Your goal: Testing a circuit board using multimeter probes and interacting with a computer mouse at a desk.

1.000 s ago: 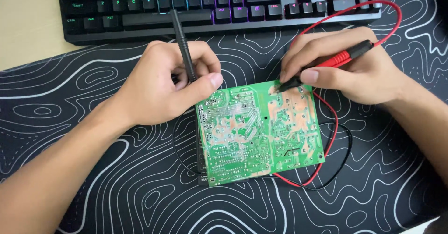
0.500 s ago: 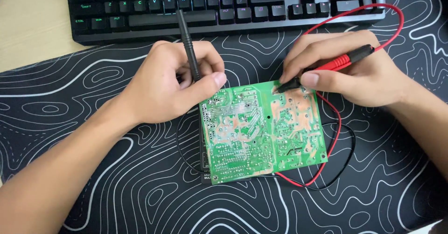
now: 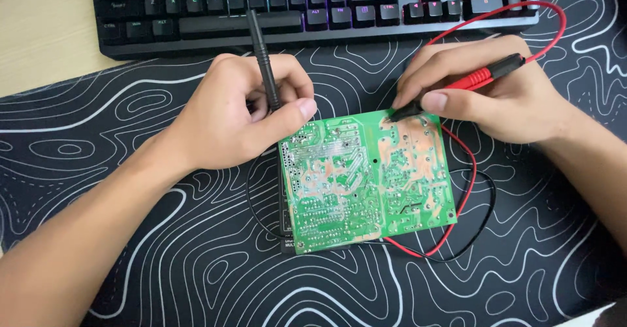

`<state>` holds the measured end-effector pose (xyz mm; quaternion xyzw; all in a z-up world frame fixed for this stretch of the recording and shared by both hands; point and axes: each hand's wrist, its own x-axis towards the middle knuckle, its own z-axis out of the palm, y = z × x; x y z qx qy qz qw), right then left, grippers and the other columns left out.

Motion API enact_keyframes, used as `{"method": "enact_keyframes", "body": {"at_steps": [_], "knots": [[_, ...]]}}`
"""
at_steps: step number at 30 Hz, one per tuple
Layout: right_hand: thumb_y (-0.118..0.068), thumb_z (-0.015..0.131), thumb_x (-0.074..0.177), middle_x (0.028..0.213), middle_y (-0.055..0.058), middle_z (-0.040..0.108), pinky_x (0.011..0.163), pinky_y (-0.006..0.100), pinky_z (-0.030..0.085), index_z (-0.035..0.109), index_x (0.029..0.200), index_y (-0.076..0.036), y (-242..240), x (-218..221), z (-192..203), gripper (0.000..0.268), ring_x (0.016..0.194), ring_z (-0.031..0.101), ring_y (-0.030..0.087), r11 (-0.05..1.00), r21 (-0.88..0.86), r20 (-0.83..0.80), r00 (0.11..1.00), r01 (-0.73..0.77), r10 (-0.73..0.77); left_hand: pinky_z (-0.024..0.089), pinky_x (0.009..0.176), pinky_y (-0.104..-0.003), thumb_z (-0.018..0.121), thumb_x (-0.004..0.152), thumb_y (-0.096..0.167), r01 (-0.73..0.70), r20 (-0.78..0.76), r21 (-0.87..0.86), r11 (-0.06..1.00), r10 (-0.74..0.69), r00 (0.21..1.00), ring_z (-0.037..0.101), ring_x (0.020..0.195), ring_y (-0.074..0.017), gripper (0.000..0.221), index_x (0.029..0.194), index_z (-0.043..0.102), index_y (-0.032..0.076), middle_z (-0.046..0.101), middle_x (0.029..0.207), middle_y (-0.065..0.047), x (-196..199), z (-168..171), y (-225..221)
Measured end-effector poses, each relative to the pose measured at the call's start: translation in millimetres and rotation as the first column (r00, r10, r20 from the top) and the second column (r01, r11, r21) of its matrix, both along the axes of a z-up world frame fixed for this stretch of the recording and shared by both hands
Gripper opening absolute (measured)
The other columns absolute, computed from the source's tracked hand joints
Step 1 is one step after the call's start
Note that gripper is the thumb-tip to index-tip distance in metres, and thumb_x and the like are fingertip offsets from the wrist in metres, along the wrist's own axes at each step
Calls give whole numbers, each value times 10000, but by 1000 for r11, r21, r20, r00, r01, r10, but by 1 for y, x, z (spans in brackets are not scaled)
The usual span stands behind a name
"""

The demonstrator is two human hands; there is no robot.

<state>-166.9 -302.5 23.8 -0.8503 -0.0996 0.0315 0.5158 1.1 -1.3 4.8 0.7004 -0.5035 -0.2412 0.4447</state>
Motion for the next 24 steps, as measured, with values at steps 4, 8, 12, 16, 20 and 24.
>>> {"method": "enact_keyframes", "body": {"at_steps": [4, 8, 12, 16, 20, 24], "knots": [[-131, 664, 1068, 1140, 193, 821, 964, 340, 619, 824, 1120, 45, 1, 2, 1, 244, 1053, 795, 265, 999, 20, 21, 999, -32, 31, 367, 491, -212, 734, 1089, 247, -1, 14, 11, 1000, 1, 1000, 474, 544, -47, 144, 1015, 754, 126, 752, 786, 50, 1, 0, -1], [-132, 662, 1090, 1142, 192, 823, 986, 352, 601, 824, 1121, 28, 2, 3, -2, 230, 1050, 786, 272, 996, 66, 36, 998, -53, 51, 378, 492, -213, 721, 1091, 252, 12, 10, 14, 1000, -12, 1000, 501, 555, -56, 153, 1033, 756, 114, 748, 801, 36, 2, 2, -1], [-160, 711, 1044, 1055, 188, 819, 956, 413, 570, 863, 1084, -12, 4, 8, -9, 216, 977, 766, 299, 983, 182, 38, 999, -15, 8, 461, 493, -233, 745, 1045, 220, -7, -157, -95, 995, -8, 988, 542, 524, -111, 161, 1036, 781, 63, 743, 760, -77, 5, -9, -2], [-167, 713, 1053, 1072, 191, 829, 968, 417, 564, 862, 1091, -17, 2, 10, -11, 214, 1000, 766, 292, 980, 197, 38, 999, -29, 22, 484, 518, -251, 725, 1060, 234, -14, -168, -103, 995, -4, 986, 564, 580, -122, 189, 1055, 774, 51, 739, 774, -87, 9, -11, -3], [-151, 725, 1045, 1078, 193, 828, 978, 421, 560, 870, 1111, -18, 4, 7, -14, 207, 1010, 760, 291, 975, 216, 33, 999, -44, 38, 498, 548, -250, 728, 1069, 253, -19, -170, -107, 994, 0, 986, 601, 652, -126, 202, 1076, 776, 57, 736, 793, -81, 4, -11, -1], [-130, 733, 1029, 1068, 201, 830, 981, 431, 559, 880, 1116, -15, 5, 9, -10, 206, 1000, 761, 304, 975, 217, 32, 999, -39, 32, 520, 562, -255, 729, 1070, 266, -14, -180, -87, 996, -2, 984, 620, 688, -130, 211, 1078, 780, 61, 732, 786, -80, 9, -12, -5]]}}
